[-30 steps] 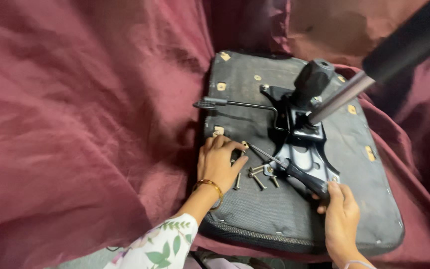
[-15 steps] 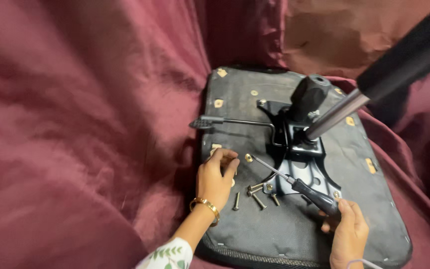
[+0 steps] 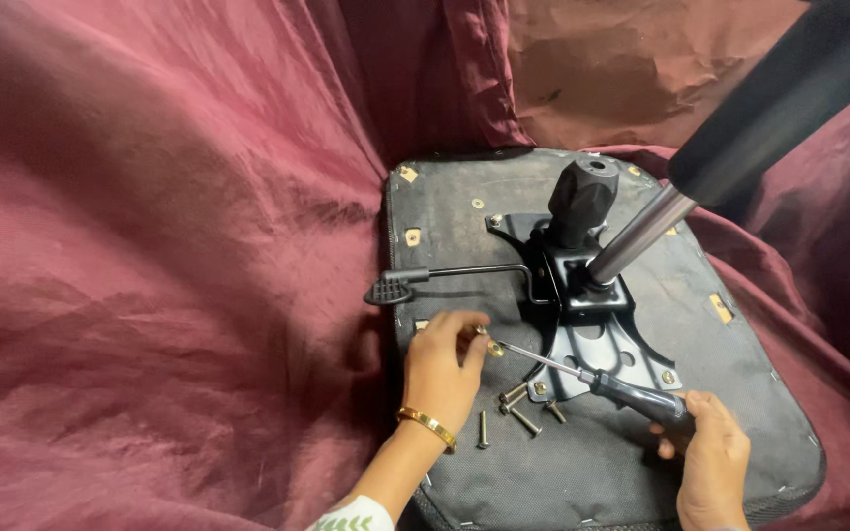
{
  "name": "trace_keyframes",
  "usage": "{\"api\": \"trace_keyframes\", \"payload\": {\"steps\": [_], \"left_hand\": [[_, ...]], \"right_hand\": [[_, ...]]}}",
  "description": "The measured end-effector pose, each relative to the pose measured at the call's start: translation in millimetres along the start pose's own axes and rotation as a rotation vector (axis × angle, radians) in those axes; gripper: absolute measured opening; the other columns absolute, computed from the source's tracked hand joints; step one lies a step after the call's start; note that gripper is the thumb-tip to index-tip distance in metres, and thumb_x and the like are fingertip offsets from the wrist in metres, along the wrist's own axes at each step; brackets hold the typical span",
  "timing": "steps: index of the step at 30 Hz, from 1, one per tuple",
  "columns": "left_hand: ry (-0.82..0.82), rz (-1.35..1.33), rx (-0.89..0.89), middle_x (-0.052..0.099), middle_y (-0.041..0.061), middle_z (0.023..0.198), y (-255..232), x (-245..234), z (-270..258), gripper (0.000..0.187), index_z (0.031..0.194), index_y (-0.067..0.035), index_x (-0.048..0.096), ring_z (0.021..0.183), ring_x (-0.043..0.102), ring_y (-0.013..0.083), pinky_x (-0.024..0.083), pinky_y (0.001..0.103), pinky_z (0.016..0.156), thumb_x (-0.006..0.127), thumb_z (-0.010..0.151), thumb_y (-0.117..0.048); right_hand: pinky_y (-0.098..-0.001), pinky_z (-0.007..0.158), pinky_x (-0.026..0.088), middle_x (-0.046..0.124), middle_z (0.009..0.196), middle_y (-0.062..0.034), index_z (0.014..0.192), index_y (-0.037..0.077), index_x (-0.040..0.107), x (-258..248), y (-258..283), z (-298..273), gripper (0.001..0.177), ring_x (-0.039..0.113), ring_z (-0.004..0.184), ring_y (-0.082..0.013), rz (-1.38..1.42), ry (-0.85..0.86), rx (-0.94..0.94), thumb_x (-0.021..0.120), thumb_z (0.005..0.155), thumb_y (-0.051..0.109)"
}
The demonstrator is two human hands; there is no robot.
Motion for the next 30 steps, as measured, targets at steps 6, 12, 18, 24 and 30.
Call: {"api": "trace_keyframes", "payload": {"steps": [6, 12, 18, 24, 30], "left_hand": [[0.191, 0.007, -0.225, 0.073, 0.007, 0.086, 27, 28, -13, 0.015, 0.097, -0.007, 0.075, 0.074, 0.072, 0.0197, 0.058, 0.032, 0.068, 0.073, 0.082, -0.009], [-0.006, 0.043, -0.166, 0.076, 0.007, 0.087, 42, 15, -4, 0.015, 0.101, -0.007, 0.074, 0.078, 0.073, 0.0191, 0.057, 0.033, 0.073, 0.073, 0.087, -0.010], [0.032, -0.726, -0.627, 0.073, 0.007, 0.094, 107, 52, -15, 0.021, 0.116, -0.001, 0.068, 0.084, 0.072, 0.0161, 0.060, 0.027, 0.076, 0.065, 0.095, -0.006], [-0.045, -0.929, -0.762, 0.070, 0.013, 0.094, 134, 78, -32, 0.024, 0.117, 0.007, 0.064, 0.086, 0.072, 0.0207, 0.067, 0.032, 0.082, 0.061, 0.097, -0.006], [0.013, -0.804, -0.921, 0.073, 0.011, 0.098, 131, 96, -43, 0.027, 0.118, 0.006, 0.068, 0.084, 0.074, 0.0170, 0.065, 0.028, 0.078, 0.064, 0.097, -0.010]], "right_hand": [[-0.0290, 0.053, 0.039, 0.064, 0.074, -0.0132, 0.100, -0.003, 0.067, -1, 5, -3, 0.036, 0.048, 0.055, -0.0153, 0.015, 0.037, 0.015, 0.047, 0.106, 0.026], [-0.0287, 0.055, 0.040, 0.063, 0.076, -0.0124, 0.103, -0.001, 0.065, 0, 11, -5, 0.034, 0.048, 0.055, -0.0155, 0.019, -0.006, -0.001, 0.047, 0.107, 0.028], [-0.0285, 0.056, 0.041, 0.064, 0.077, -0.0126, 0.101, -0.003, 0.065, 7, 13, -7, 0.036, 0.048, 0.056, -0.0150, -0.021, 0.078, -0.004, 0.047, 0.107, 0.029], [-0.0284, 0.057, 0.041, 0.064, 0.077, -0.0130, 0.103, -0.002, 0.065, 5, 11, -4, 0.038, 0.049, 0.056, -0.0153, -0.030, 0.106, 0.021, 0.045, 0.106, 0.030], [-0.0285, 0.057, 0.041, 0.067, 0.078, -0.0145, 0.105, -0.003, 0.066, 6, 5, -2, 0.041, 0.049, 0.057, -0.0151, -0.028, 0.173, 0.034, 0.046, 0.106, 0.033]]}}
Point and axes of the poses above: each hand's wrist, its own z-axis towards the middle knuckle, its own x-axis out of the palm, y = z × x, the point moved 9 cm from there along z, towards the middle knuckle
